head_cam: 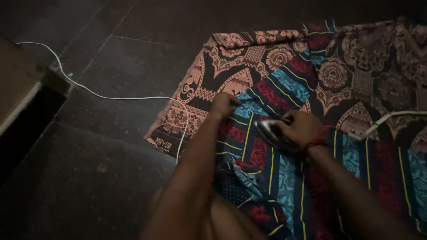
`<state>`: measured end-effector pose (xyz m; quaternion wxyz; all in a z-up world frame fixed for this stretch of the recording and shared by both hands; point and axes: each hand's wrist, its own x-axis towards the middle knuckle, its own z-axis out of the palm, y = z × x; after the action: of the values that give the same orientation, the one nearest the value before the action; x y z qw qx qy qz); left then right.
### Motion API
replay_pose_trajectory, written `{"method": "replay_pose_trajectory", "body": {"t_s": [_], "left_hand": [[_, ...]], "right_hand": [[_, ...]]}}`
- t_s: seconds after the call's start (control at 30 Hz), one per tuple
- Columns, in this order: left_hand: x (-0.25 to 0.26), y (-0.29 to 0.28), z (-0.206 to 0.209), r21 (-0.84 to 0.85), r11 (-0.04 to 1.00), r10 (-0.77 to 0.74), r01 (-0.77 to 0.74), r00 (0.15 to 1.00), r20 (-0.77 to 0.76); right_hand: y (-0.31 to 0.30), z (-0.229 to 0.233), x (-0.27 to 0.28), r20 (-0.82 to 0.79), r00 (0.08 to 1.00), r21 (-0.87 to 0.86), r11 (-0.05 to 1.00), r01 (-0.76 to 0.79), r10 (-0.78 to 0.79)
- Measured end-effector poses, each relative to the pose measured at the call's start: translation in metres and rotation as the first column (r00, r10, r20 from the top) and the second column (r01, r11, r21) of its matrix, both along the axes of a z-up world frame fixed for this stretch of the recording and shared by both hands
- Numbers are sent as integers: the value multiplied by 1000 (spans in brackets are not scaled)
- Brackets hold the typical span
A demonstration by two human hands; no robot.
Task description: The person irons a striped shirt laid on a patterned cloth on the floor. They repeatedly smooth the fabric with their hands and use an electric iron to press the shirt, folding and unfolding sections as needed.
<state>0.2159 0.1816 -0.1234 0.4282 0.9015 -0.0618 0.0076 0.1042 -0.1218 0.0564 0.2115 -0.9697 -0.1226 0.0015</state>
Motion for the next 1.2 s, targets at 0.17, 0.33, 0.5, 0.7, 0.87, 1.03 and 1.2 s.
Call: {"method": "replay_pose_trajectory", "body": {"t_s": [0.17,0.33,0.5,0.7,0.87,1.03,1.2], "left_hand": [[4,11,-15,0,1000,-19,19,991,129],[2,22,-8,-165,986,-10,2,999,-43],[-26,36,55,-254,958,42,-133,941,-337],[-55,42,120,119,991,44,68,663,-748],[-50,51,111,310,911,122,271,543,-831],[-48,66,90,354,874,152,334,503,-851],[-54,75,81,364,856,155,367,490,-858]], "right_hand": [[35,2,-10,50,986,-62,985,162,-159],[45,6,-9,-21,970,-75,967,-244,243],[78,-2,-5,66,996,-65,996,65,-61],[80,6,-9,25,973,-97,969,-226,229],[85,10,-14,-39,976,-35,976,-214,212],[107,3,-15,78,990,-58,990,125,-120],[90,7,-12,89,979,-47,983,-179,182]]}}
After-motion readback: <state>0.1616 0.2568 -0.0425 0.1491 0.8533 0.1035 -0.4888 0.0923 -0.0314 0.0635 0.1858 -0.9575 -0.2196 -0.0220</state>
